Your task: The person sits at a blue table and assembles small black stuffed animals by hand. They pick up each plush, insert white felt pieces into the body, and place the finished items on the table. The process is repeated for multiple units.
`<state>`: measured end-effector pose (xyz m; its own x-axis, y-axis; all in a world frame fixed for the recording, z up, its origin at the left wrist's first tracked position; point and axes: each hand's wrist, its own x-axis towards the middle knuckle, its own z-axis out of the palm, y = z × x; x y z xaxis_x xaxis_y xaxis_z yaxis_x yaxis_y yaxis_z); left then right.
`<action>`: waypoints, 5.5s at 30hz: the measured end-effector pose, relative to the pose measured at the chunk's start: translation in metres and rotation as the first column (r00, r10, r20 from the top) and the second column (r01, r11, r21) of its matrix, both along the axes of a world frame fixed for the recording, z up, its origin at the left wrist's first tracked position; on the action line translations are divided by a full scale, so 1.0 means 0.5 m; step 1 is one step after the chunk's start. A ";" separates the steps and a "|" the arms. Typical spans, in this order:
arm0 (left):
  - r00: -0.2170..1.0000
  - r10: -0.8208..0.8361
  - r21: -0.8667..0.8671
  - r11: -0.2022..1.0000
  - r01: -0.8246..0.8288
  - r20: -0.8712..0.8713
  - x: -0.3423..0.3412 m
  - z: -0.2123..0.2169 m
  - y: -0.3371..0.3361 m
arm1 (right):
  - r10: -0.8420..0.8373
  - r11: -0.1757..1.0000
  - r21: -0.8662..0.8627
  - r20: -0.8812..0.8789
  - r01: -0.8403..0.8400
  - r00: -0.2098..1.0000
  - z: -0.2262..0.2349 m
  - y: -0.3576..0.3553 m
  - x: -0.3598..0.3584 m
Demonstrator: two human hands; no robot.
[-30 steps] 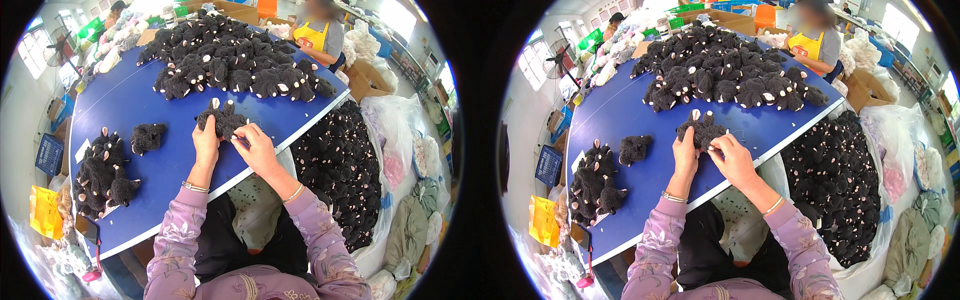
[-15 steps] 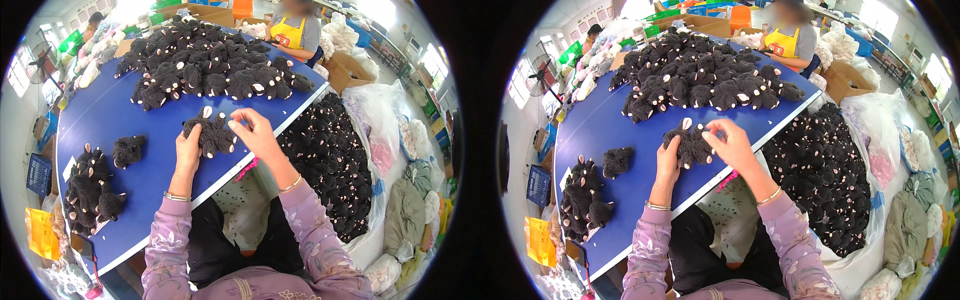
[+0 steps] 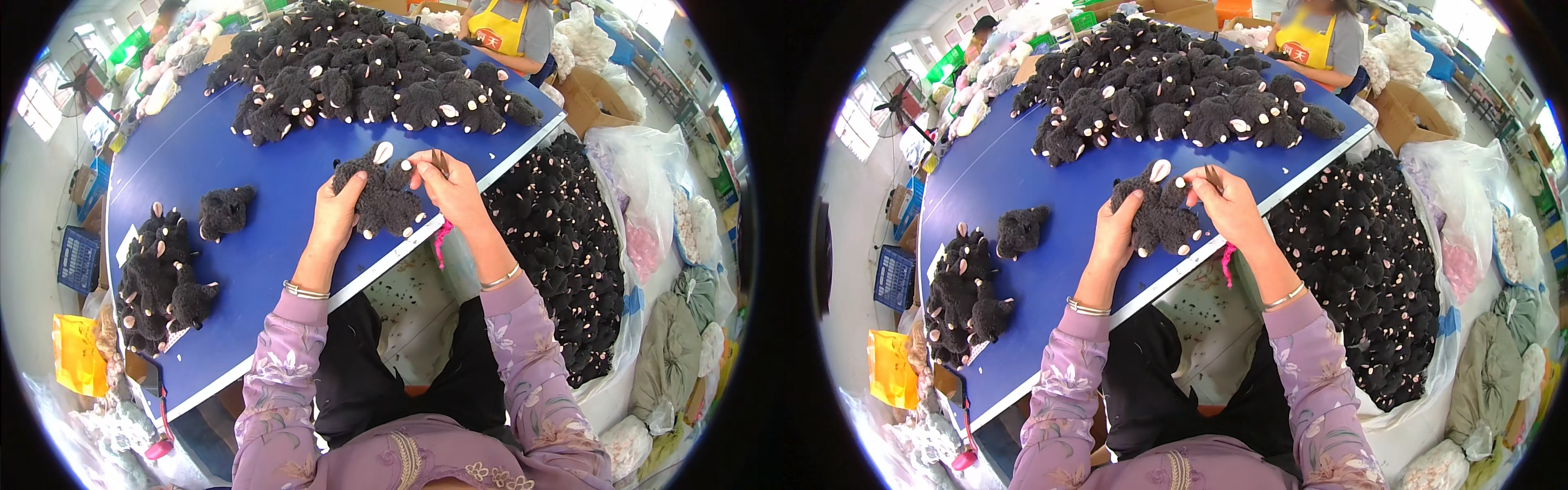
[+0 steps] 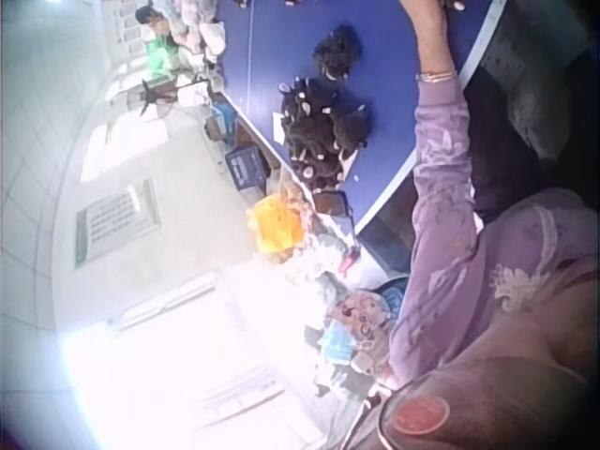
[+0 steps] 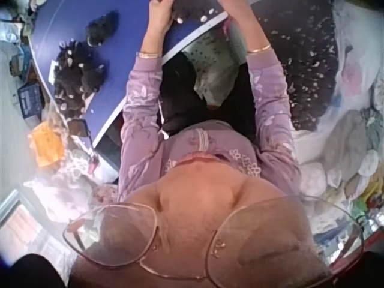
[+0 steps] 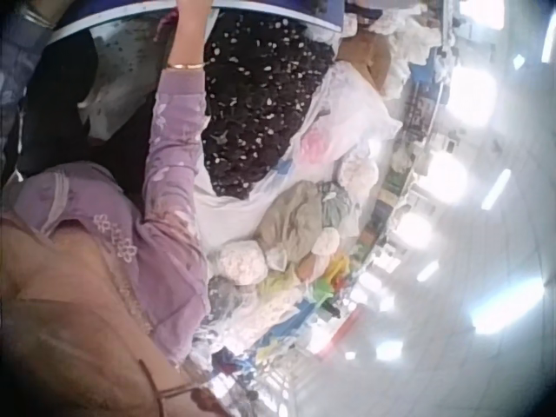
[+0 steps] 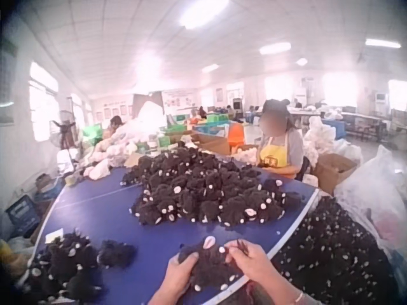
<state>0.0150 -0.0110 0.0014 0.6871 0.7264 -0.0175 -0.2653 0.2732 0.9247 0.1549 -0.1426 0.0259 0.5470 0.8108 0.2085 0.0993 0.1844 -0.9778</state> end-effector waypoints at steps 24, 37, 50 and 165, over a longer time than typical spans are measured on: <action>0.989 -0.123 0.211 0.968 0.138 -0.082 -0.009 0.004 -0.003 | -0.017 0.984 -0.169 0.213 0.054 0.977 0.003 -0.007 0.004; 0.996 -0.040 0.243 0.968 0.057 -0.075 -0.015 0.009 -0.007 | -0.004 0.949 -0.314 -0.072 -0.019 0.997 0.056 -0.017 -0.002; 0.997 -0.011 0.098 0.995 0.018 -0.070 -0.002 0.002 0.016 | 0.257 0.791 0.608 -0.441 0.075 0.860 0.091 -0.101 0.150; 0.996 0.049 -0.151 0.988 -0.037 0.074 -0.002 0.013 -0.008 | -0.126 0.991 -0.001 0.347 0.135 0.929 -0.003 0.058 -0.098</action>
